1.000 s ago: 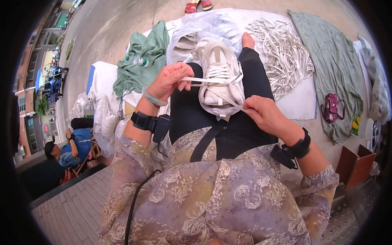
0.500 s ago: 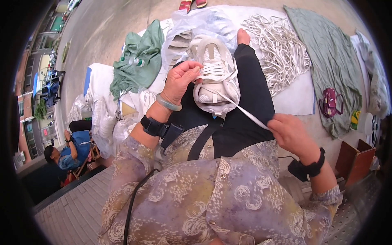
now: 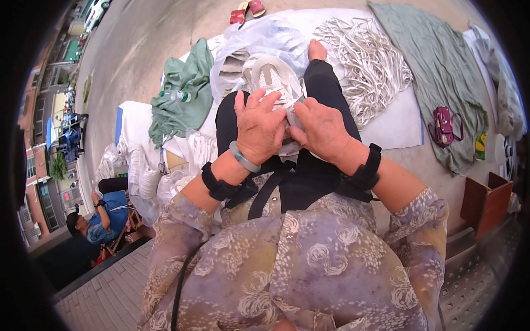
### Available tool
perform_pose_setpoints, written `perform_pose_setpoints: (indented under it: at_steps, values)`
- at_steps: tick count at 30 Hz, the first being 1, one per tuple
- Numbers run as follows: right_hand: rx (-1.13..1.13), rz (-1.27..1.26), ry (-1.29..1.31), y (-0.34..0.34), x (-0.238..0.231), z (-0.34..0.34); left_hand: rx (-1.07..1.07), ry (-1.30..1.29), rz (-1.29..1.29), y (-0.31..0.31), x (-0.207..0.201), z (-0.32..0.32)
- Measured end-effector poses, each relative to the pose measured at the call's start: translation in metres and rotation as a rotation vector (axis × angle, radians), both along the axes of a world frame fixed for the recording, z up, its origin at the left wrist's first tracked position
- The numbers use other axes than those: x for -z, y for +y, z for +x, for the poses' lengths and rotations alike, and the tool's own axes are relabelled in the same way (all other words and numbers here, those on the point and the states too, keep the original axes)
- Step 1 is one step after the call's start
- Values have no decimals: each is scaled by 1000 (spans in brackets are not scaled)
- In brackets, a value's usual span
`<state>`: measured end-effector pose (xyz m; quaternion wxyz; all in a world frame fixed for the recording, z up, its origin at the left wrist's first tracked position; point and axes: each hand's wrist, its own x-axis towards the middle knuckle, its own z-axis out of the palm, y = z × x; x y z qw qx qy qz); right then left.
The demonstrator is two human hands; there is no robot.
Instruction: Lacing and tying a pair of white athletic shoes while sitting outside.
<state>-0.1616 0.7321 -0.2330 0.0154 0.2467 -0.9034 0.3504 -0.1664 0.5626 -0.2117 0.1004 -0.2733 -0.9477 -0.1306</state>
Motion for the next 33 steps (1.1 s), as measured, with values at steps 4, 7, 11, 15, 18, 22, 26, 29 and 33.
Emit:
perform_pose_setpoints:
  at_steps: [4,7,11,15,18,22,26,29,33]
  values:
    - [32,-85,-111,1,16,1,-35,11,-2,4,5,0]
    - [49,-112,-128,-5,21,0,-57,-13,-18,6,8,-3]
    - [92,-171,-129,-2,24,-2,-54,-44,-41,9,8,-6]
    - [12,-365,-308,6,28,-10,-23,-38,-6,12,9,-6]
    - [17,-479,-428,6,24,-8,31,8,-49,15,13,-8]
    - [49,-412,-249,7,28,-5,45,-7,-81,19,8,-11]
    - [84,-418,-444,7,11,1,-3,-138,-162,9,-17,-3]
    - [97,-423,-500,7,11,3,7,-80,-112,-27,-34,14]
    - [75,-400,-279,9,17,3,-262,-170,-271,-111,-40,41]
